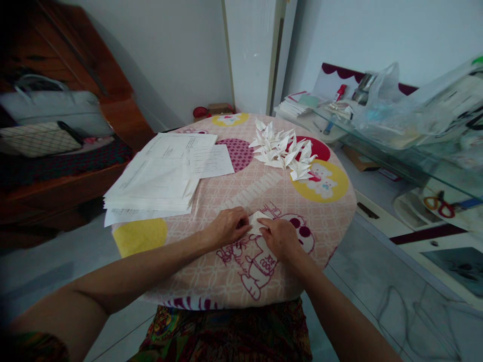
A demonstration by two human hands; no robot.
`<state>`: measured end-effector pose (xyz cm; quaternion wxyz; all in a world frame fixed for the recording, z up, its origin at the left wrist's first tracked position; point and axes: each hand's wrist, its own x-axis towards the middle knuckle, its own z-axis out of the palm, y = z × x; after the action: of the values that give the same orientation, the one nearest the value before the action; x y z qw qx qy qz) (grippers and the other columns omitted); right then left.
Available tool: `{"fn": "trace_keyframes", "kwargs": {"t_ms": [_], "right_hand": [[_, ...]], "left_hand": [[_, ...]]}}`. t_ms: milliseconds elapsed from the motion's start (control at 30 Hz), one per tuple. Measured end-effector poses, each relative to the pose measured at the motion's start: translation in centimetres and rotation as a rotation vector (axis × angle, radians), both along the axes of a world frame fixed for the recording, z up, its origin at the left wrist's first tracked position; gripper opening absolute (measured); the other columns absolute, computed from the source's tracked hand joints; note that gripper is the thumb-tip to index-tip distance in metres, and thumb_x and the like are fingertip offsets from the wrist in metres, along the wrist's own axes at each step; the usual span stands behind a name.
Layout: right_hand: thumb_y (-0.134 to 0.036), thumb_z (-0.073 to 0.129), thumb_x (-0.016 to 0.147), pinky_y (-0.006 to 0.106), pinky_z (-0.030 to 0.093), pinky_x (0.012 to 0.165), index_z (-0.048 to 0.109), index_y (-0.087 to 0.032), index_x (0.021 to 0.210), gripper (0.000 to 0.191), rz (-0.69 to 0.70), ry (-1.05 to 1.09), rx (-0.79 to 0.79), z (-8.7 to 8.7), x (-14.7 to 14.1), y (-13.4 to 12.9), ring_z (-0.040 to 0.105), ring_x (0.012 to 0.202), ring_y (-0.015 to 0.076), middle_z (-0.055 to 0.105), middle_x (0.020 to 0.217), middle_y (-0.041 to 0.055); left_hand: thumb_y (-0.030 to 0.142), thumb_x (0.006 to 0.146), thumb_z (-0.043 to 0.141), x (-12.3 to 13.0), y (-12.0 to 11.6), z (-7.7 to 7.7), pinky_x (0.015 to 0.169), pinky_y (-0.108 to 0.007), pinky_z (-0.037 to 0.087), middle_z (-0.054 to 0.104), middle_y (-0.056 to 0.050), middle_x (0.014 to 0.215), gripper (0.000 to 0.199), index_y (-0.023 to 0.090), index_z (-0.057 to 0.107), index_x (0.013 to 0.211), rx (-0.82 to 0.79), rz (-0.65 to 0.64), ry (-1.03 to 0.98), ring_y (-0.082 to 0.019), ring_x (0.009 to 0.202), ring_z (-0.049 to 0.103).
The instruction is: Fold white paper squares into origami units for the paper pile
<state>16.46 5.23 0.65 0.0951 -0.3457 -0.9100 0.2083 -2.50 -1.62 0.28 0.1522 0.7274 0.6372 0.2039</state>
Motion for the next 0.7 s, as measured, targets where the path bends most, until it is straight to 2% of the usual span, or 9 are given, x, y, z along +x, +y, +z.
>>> {"fn": "trace_keyframes", "kwargs": {"t_ms": [233, 433, 700], "right_hand": [[-0.023, 0.057, 0.088, 0.031, 0.051, 0.073, 0.069, -0.016, 0.122, 0.037, 0.002, 0.030, -0.068, 0.42, -0.07, 0.50, 0.071, 0.079, 0.0212, 0.078, 0.092, 0.0093], [-0.022, 0.056, 0.088, 0.035, 0.052, 0.086, 0.069, -0.018, 0.122, 0.036, 0.003, 0.003, -0.029, 0.12, -0.13, 0.29, 0.072, 0.093, 0.0239, 0.075, 0.110, 0.0121], [-0.024, 0.049, 0.094, 0.035, 0.052, 0.085, 0.066, -0.018, 0.126, 0.037, 0.029, -0.111, 0.073, 0.15, -0.10, -0.26, 0.072, 0.095, 0.0239, 0.077, 0.103, 0.0125]], "left_hand": [[0.017, 0.084, 0.063, -0.11, -0.09, -0.12, 0.065, -0.024, 0.041, 0.059, -0.001, 0.075, 0.010, 0.015, 0.060, 0.075, 0.016, -0.003, -0.031, -0.013, 0.069, 0.054], [0.017, 0.084, 0.065, -0.16, -0.23, -0.33, 0.064, -0.024, 0.040, 0.058, -0.001, 0.076, 0.010, 0.015, 0.060, 0.075, 0.047, -0.018, -0.067, -0.013, 0.069, 0.054], [0.018, 0.083, 0.068, -0.20, 0.11, -0.43, 0.063, -0.024, 0.039, 0.058, -0.001, 0.074, 0.012, 0.015, 0.060, 0.074, 0.049, -0.010, -0.052, -0.013, 0.068, 0.054]]}}
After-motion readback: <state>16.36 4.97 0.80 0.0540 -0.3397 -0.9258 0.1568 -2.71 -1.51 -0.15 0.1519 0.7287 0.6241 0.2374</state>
